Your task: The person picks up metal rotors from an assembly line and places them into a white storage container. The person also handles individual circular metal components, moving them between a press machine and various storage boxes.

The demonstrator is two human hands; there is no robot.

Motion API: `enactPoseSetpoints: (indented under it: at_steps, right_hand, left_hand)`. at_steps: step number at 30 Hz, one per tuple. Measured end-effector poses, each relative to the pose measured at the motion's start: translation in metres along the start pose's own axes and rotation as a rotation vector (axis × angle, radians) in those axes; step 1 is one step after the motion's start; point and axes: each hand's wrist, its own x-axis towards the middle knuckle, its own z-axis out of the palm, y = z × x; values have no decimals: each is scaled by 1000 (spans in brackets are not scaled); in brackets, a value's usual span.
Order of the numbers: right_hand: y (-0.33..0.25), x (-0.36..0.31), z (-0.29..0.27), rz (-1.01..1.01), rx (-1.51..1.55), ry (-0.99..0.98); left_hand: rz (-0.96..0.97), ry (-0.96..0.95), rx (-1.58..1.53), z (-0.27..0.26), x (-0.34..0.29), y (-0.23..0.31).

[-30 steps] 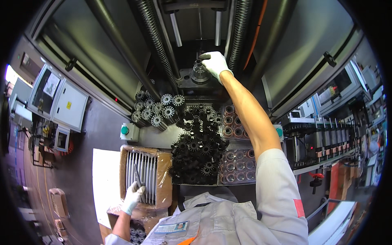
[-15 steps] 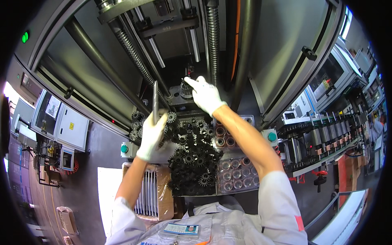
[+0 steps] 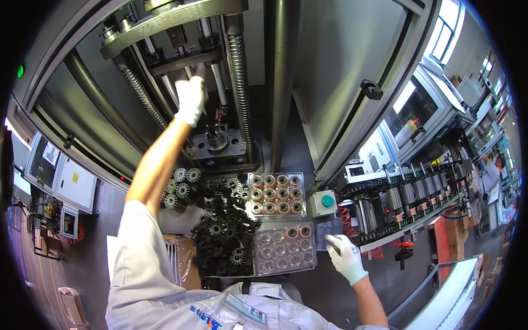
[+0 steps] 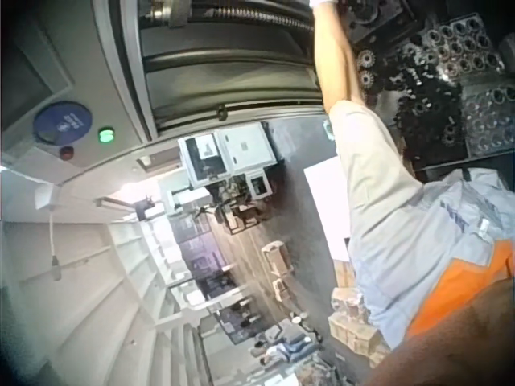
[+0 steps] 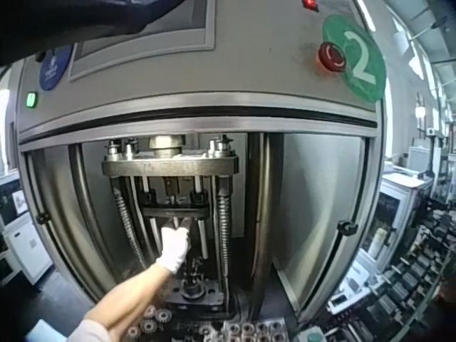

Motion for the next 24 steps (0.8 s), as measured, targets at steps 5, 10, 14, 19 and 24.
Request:
enactPoseSetpoints:
  at_steps: [5,10,14,19,24]
  right_hand:
    - [34,-52,4,473,393,64]
    - [25,-44,6,485,539,75]
    - [20,-73,10,667,647,103]
    - [34,-87,-5,546,631,85]
    - [80,-127,-24,225,271,88]
  left_hand:
    - [-15,-153,-217,6,0,15]
    - [210,-29,829,-17,-57,82]
    - [191,-342,158,25,-193,75]
    - [512,-932,200,142,-304,29]
    - [679,-1111,583,194,-357,-25]
